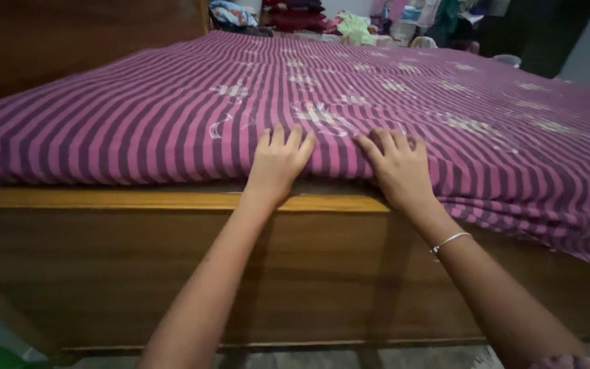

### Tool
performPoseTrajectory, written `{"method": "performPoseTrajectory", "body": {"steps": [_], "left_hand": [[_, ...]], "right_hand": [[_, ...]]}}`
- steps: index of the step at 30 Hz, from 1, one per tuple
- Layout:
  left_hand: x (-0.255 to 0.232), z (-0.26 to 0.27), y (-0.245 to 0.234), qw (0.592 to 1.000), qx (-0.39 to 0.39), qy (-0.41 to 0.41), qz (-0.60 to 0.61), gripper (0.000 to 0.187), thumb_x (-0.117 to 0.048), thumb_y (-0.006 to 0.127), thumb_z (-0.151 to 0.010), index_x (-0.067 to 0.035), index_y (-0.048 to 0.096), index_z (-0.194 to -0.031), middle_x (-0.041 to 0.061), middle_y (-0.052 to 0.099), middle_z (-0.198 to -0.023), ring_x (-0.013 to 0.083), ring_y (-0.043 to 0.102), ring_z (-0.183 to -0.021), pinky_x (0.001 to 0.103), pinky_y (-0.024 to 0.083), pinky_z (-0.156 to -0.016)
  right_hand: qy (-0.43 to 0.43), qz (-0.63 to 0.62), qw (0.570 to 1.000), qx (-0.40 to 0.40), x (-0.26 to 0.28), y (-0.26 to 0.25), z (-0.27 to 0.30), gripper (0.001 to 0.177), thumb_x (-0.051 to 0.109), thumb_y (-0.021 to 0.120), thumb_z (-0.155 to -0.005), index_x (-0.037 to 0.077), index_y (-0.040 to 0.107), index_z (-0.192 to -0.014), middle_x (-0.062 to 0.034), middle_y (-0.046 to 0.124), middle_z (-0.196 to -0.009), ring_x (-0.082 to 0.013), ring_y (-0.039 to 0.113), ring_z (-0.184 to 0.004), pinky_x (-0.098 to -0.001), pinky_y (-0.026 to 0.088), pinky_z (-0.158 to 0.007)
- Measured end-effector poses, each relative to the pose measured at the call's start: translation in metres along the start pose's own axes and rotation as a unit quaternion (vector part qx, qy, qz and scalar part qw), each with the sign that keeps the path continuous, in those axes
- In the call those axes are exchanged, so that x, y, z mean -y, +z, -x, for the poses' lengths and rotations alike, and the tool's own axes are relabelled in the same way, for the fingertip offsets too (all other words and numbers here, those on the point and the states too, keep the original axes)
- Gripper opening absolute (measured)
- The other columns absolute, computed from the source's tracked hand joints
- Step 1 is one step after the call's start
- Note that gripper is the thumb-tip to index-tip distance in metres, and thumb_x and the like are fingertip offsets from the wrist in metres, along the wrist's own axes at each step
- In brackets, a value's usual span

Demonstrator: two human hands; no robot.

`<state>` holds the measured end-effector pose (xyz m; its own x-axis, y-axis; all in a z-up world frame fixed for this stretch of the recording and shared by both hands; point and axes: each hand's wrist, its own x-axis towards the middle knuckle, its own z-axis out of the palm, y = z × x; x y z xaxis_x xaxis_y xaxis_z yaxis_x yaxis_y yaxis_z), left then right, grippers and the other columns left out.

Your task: The person pulls and tucks the edges of a striped bedsheet under a mattress on a wooden bed frame and then smooths the surface by hand.

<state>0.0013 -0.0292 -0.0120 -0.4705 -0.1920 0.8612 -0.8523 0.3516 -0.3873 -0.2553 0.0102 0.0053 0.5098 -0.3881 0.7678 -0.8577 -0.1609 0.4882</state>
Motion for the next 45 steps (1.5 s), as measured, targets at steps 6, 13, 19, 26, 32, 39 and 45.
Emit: {"method": "performPoseTrajectory", "body": {"steps": [6, 13, 19, 26, 32, 39, 45], "left_hand": [[-0.002, 0.011, -0.001, 0.994, 0.064, -0.021, 0.091, 0.047, -0.017, 0.074, -0.088, -0.015, 0.064, -0.134, 0.009, 0.063, -0.12, 0.0309, 0.06, -0.113, 0.046, 0.047, -0.1], [-0.028, 0.037, -0.026, 0.978, 0.025, -0.104, 0.178, 0.089, -0.076, 0.052, -0.086, -0.001, 0.061, -0.133, 0.022, 0.058, -0.137, 0.0436, 0.048, -0.132, 0.055, 0.031, -0.112], [0.018, 0.015, -0.039, 0.938, 0.197, -0.134, 0.252, 0.067, -0.063, 0.041, -0.099, -0.01, 0.065, -0.132, 0.012, 0.06, -0.142, 0.0316, 0.05, -0.137, 0.058, 0.026, -0.12], [0.12, 0.028, -0.008, 0.969, 0.128, -0.195, 0.085, 0.054, -0.052, 0.046, -0.098, -0.018, 0.063, -0.136, 0.015, 0.056, -0.145, 0.0407, 0.046, -0.135, 0.067, 0.022, -0.11], [0.104, 0.073, 0.004, 0.963, 0.122, -0.23, 0.074, 0.052, -0.046, 0.049, -0.098, -0.017, 0.063, -0.139, 0.014, 0.059, -0.146, 0.0395, 0.047, -0.138, 0.064, 0.024, -0.116], [0.092, 0.04, 0.014, 0.943, 0.191, -0.271, 0.039, 0.06, -0.051, 0.047, -0.094, -0.011, 0.063, -0.136, 0.023, 0.054, -0.144, 0.0448, 0.043, -0.137, 0.066, 0.022, -0.111], [0.035, -0.005, 0.046, 0.931, 0.252, -0.223, 0.143, 0.056, -0.046, 0.033, -0.106, -0.009, 0.063, -0.136, 0.018, 0.051, -0.153, 0.0429, 0.039, -0.145, 0.066, 0.021, -0.118]], "right_hand": [[0.068, -0.087, 0.958, 0.265, -0.018, -0.021, -0.009, 0.09, 0.033, 0.087, -0.068, 0.032, 0.045, -0.148, -0.0033, 0.052, -0.14, -0.0268, 0.05, -0.129, -0.0488, 0.046, -0.099], [0.109, -0.098, 0.925, 0.352, -0.049, -0.041, 0.036, 0.09, 0.032, 0.084, -0.072, 0.033, 0.042, -0.151, -0.0006, 0.047, -0.15, -0.026, 0.047, -0.136, -0.0504, 0.043, -0.109], [0.15, -0.159, 0.93, 0.296, -0.007, -0.039, -0.015, 0.061, 0.048, 0.065, -0.091, 0.026, 0.053, -0.146, -0.0052, 0.058, -0.141, -0.0244, 0.052, -0.133, -0.0537, 0.042, -0.11], [0.046, -0.322, 0.942, 0.087, 0.132, 0.032, -0.112, 0.054, 0.051, 0.051, -0.1, 0.017, 0.057, -0.141, -0.0134, 0.053, -0.15, -0.0344, 0.048, -0.137, -0.062, 0.033, -0.105], [0.094, -0.272, 0.956, 0.052, 0.158, 0.025, -0.084, 0.051, 0.05, 0.049, -0.101, 0.02, 0.06, -0.141, -0.0098, 0.058, -0.147, -0.0316, 0.05, -0.139, -0.0565, 0.033, -0.113], [0.053, -0.265, 0.962, 0.049, 0.149, 0.027, -0.075, 0.053, 0.044, 0.05, -0.102, 0.011, 0.058, -0.142, -0.0144, 0.056, -0.148, -0.0334, 0.05, -0.138, -0.0525, 0.034, -0.112], [0.073, -0.203, 0.971, 0.099, 0.11, 0.044, -0.058, 0.048, 0.034, 0.044, -0.107, 0.009, 0.056, -0.146, -0.0124, 0.058, -0.149, -0.0275, 0.052, -0.143, -0.0511, 0.034, -0.123]]}}
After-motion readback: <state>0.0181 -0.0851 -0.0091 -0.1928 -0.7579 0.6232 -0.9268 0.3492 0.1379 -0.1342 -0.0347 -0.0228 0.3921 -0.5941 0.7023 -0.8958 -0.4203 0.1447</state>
